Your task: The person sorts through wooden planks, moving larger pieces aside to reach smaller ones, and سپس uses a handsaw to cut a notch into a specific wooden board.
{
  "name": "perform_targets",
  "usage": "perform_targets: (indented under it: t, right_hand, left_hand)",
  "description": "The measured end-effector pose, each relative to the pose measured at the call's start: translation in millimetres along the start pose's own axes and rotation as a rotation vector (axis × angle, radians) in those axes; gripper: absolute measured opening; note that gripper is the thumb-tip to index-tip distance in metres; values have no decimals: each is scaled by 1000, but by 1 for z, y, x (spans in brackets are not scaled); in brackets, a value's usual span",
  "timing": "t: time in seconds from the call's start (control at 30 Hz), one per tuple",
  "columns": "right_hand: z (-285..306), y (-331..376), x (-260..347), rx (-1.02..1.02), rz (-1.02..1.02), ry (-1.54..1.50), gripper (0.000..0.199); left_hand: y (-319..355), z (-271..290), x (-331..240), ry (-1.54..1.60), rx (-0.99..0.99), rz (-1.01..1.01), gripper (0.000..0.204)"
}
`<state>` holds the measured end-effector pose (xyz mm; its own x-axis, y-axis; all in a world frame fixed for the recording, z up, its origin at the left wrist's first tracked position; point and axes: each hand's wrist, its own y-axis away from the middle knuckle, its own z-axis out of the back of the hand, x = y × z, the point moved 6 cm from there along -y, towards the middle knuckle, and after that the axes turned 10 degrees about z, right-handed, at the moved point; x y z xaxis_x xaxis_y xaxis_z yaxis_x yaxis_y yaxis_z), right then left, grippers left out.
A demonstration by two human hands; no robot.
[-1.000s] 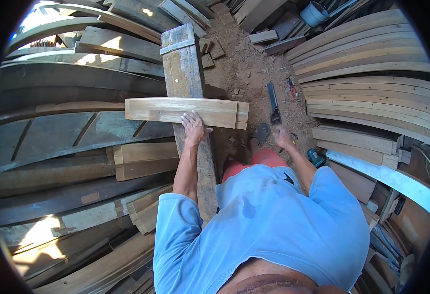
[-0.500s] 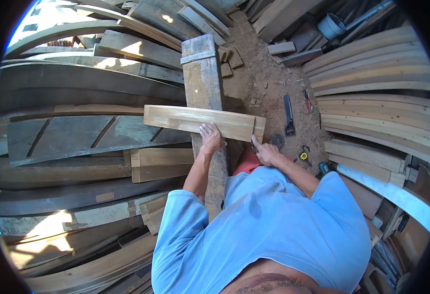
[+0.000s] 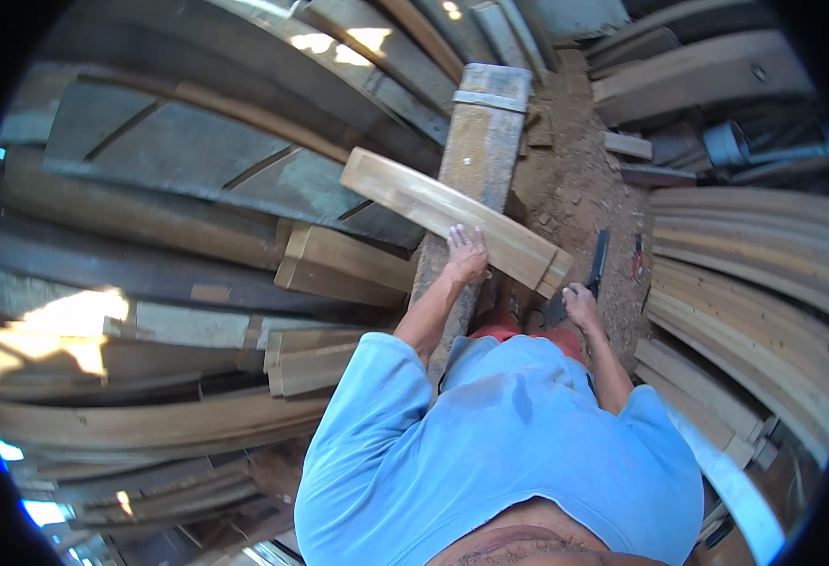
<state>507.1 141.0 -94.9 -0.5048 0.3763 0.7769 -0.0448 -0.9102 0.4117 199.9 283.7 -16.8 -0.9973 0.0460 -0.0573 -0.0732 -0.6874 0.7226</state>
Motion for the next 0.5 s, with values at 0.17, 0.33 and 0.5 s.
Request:
perform_targets:
  t: [0.17,0.33,0.5]
  right_hand:
    - [-2,-12,38,61,-19,-92,41]
    - [-15,-10,55,88,-207,-195,42]
    - [-22,-16,54,73,-346,-320,43]
  left_hand:
    - [-4,-10,3,20,-41,25,131]
    - [-2,-13,3,60,-76,16,132]
    - [-1,-13,3,50,-86,24,133]
